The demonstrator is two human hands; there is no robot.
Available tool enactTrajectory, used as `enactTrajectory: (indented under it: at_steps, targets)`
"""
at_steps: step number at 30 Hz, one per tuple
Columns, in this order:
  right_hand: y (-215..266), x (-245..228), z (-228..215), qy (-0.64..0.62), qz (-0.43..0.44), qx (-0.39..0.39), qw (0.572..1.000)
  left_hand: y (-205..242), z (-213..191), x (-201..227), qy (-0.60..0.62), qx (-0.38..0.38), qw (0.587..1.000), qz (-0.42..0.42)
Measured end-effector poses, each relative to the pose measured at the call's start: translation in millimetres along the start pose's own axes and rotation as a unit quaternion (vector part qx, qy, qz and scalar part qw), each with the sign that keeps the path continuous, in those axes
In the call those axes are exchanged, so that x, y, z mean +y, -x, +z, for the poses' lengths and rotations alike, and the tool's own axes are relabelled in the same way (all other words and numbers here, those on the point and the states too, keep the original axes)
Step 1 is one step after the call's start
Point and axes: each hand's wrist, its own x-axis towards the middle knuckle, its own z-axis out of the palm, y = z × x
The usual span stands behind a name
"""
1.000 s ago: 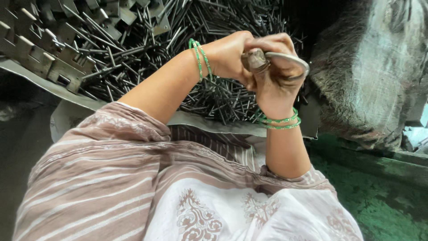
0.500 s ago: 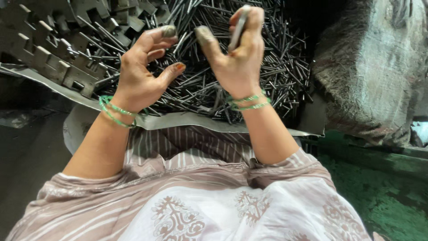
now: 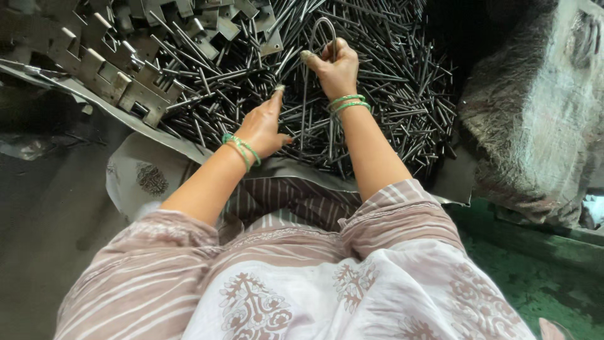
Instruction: The person sits at a workstation and sorts through a large pile of small metal rods and brackets. They pick up individual pieces, separate them, and occasionally bend or straighten them by hand before placing them back into the pile.
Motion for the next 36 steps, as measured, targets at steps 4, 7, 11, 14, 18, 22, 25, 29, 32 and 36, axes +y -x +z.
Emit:
enactTrajectory:
  at_steps: [4,7,11,14,18,22,25,29,32,36]
  targets:
    - [7,1,-4,-0.066,0.073,0.007,0.995,-29,16,-1,0.082,-0.019,0.996,0.015]
    - [13,-8,-15,0.039,0.033,0.07,0.996,-43,29,9,0.181,-0.078,0.98,0.008]
    - [16,-17,-21,0.087,0.067,0.095,0.989,-49,31,15,0.098,-0.056,0.986,0.122]
    - [19,-19,-6,0.03,0.108,0.113,0.987,-43,19,5,0.116,-0.087,0.985,0.094]
    - [28,-22,28,0.118,0.058,0.133,0.982,-31,13,-7,-0.051,-0.074,0.995,0.03]
    - [30,-14,60,0.058,0.017,0.126,0.99,-27,27,-18,-0.11,-0.004,0.993,-0.031]
    - [16,1,68,0.073,0.006,0.124,0.99,-39,35,-24,-0.123,0.02,0.991,-0.055]
    - [5,20,62,0.068,0.04,0.117,0.99,-52,36,-25,-0.119,0.005,0.992,-0.052]
    - [-3,23,51,0.093,-0.008,0.114,0.989,-63,28,-19,-0.106,-0.019,0.993,-0.043]
    - [-20,9,45,-0.004,-0.035,0.073,0.997,-79,9,-11,-0.098,-0.002,0.995,-0.027]
